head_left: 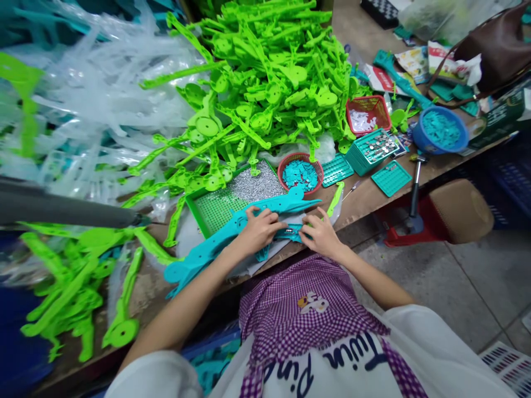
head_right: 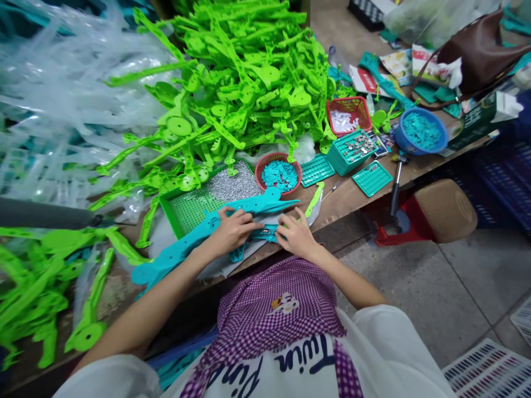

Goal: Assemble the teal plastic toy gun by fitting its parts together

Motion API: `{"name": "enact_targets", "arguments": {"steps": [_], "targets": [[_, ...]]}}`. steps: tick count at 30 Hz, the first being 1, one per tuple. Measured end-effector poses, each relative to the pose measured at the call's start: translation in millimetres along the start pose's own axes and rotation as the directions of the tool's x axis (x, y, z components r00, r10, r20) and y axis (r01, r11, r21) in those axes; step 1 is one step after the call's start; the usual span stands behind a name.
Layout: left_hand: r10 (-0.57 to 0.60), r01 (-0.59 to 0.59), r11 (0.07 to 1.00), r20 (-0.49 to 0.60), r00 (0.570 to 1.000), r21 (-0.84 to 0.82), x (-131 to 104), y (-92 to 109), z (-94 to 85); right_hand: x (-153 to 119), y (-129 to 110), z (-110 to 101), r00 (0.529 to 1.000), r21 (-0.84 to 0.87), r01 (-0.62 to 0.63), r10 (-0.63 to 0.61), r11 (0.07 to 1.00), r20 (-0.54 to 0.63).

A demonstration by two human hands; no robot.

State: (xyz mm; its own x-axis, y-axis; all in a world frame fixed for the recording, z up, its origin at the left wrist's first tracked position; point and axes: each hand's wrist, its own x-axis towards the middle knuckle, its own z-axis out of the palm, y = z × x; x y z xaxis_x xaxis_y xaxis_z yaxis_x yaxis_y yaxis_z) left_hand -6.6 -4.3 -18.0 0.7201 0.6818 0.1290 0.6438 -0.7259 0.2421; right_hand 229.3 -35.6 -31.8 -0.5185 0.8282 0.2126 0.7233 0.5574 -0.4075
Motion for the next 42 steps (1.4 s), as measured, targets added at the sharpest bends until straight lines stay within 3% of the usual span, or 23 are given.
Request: {"name": "enact_targets", "arguments": {"steps": [9,14,19,26,32,42], "targets": [[0.014,-0.013,0.998,0.015,1.0,-0.069,0.8,-2.2,2.3,10.3,-6.3,-4.7,0.982,0.041,-0.164,0.16,0.986,0.097],[-0.05,0.053,0.997,0.065,0.997,-0.048,8.8,3.3,-2.9,14.3,-9.8,-8.5,0.98,-0.007,-0.132,0.131,0.991,0.15],[-0.077,0.083,0.996,0.135,0.988,-0.035,18.6,6.1,-7.9,12.1,-10.0,-9.7,0.977,0.025,-0.181,0.176,0.983,0.123],[-0.12,0.127,0.986,0.07,0.99,-0.11,12.5,6.5,-9.7,12.9,-11.2,-7.6,0.972,0.023,-0.202,0.198,0.979,0.13],[-0.08,0.085,0.993,0.063,0.995,-0.085,10.3,6.6,-8.5,7.9,-5.7,-7.7,0.978,0.071,-0.182,0.172,0.981,0.121],[-0.079,0.085,0.996,0.152,0.985,-0.036,18.7,3.4,-5.6,12.6,-12.1,-7.8,0.974,-0.017,-0.179,0.18,0.984,0.134]]}}
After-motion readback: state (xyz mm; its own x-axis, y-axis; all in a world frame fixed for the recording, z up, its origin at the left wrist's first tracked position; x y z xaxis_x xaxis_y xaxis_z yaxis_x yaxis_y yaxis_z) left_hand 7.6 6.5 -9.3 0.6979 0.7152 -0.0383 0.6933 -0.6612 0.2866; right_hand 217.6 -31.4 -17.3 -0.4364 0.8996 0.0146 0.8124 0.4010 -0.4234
